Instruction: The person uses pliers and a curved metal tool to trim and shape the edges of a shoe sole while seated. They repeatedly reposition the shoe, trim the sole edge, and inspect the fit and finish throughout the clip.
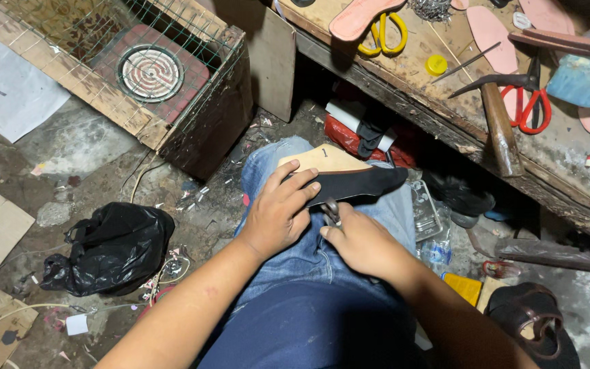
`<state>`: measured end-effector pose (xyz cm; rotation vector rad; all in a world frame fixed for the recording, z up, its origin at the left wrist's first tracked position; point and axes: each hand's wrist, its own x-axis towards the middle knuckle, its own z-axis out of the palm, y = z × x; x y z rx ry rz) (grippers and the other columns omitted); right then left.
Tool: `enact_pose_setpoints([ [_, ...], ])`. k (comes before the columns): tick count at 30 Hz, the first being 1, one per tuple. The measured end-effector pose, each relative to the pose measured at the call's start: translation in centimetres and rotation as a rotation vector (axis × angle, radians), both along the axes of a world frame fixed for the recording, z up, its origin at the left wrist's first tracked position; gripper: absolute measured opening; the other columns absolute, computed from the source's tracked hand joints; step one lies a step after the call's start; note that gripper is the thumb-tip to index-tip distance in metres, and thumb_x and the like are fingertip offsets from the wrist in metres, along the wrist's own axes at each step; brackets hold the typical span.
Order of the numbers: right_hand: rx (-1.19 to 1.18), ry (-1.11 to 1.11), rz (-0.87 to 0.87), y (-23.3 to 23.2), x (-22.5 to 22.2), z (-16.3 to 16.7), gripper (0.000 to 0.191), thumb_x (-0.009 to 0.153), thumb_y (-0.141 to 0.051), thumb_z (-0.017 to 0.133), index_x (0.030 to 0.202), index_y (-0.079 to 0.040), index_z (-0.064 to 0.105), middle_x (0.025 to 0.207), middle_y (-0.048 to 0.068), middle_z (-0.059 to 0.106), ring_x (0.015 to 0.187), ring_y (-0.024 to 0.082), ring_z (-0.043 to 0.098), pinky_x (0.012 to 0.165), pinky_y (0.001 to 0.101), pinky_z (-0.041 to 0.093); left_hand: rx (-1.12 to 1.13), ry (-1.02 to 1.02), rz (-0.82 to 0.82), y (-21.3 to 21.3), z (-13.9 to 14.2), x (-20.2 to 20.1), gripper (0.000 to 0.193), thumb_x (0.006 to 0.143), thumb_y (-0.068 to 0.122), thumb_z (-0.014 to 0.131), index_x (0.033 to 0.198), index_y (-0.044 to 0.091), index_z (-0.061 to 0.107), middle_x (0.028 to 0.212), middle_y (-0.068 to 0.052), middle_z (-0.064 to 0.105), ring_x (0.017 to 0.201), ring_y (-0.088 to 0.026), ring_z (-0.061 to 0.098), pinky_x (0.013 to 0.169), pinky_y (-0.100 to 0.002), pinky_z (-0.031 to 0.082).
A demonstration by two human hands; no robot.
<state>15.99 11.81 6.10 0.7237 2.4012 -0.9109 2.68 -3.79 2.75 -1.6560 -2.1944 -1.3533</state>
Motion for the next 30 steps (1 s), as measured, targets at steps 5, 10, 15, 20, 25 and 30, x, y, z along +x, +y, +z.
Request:
enact_pose_setpoints([
  [5, 0.144, 0.366, -0.097, -1.5, -0.1, -3.2, 0.033, 0.096, -0.032, 0.061, 0.106, 0.0, 0.057, 0.1, 0.025, 0.07, 0.096, 0.043, 0.066, 0.084, 0.0512, 0.05, 0.027, -0.094, -0.002, 0.4, 0.4, -0.9, 0.04, 0.077, 0.002, 0.066, 0.118, 0.002, 0.066, 0.133, -0.015, 0.063, 0.129, -0.041, 0.055, 0.114, -0.047, 0.045],
  [10, 0.338, 0.806, -0.045, -2.0, -1.9, -6.6, 0.024, 0.096, -0.02, 0.062, 0.105, 0.001, 0.054, 0.097, 0.026, 0.065, 0.093, 0.046, 0.063, 0.081, 0.0537, 0.049, -0.016, -0.169, 0.021, 0.7, 0.7, -2.2, 0.038, 0.078, 0.003, 0.067, 0.117, 0.003, 0.066, 0.132, -0.014, 0.064, 0.124, -0.039, 0.057, 0.108, -0.045, 0.048],
  [15, 0.199, 0.544, -0.075, -2.2, -0.8, -4.8, 0.036, 0.089, -0.016, 0.062, 0.119, 0.002, 0.053, 0.096, 0.028, 0.067, 0.09, 0.048, 0.064, 0.079, 0.0554, 0.05, -0.03, -0.14, 0.018, 0.7, 0.6, -2.5, 0.041, 0.078, 0.004, 0.068, 0.118, 0.004, 0.066, 0.134, -0.015, 0.063, 0.126, -0.04, 0.056, 0.108, -0.046, 0.047],
  [20, 0.093, 0.225, -0.034, -1.7, -0.1, -2.8, 0.05, 0.087, -0.016, 0.058, 0.131, 0.003, 0.043, 0.091, 0.031, 0.068, 0.088, 0.05, 0.066, 0.083, 0.0578, 0.05, -0.098, -0.148, -0.008, 0.3, 0.2, -2.1, 0.047, 0.077, 0.005, 0.069, 0.124, 0.006, 0.065, 0.138, -0.014, 0.062, 0.131, -0.038, 0.054, 0.111, -0.045, 0.046],
  [25, 0.088, 0.223, 0.022, -1.2, -1.4, -3.0, 0.044, 0.086, -0.015, 0.058, 0.122, 0.006, 0.046, 0.09, 0.031, 0.069, 0.09, 0.049, 0.067, 0.084, 0.0568, 0.051, -0.184, -0.175, -0.056, 0.3, 0.0, -2.9, 0.056, 0.08, 0.013, 0.065, 0.135, 0.005, 0.061, 0.146, -0.019, 0.054, 0.14, -0.046, 0.045, 0.115, -0.049, 0.04],
  [30, 0.107, 0.165, 0.014, -1.6, -1.6, -3.2, 0.038, 0.086, -0.013, 0.056, 0.118, 0.005, 0.048, 0.09, 0.03, 0.068, 0.09, 0.049, 0.067, 0.084, 0.0564, 0.052, -0.339, -0.148, 0.015, 2.3, -0.4, -2.9, 0.05, 0.094, 0.026, 0.063, 0.141, 0.009, 0.059, 0.151, -0.021, 0.049, 0.14, -0.056, 0.036, 0.115, -0.054, 0.033],
])
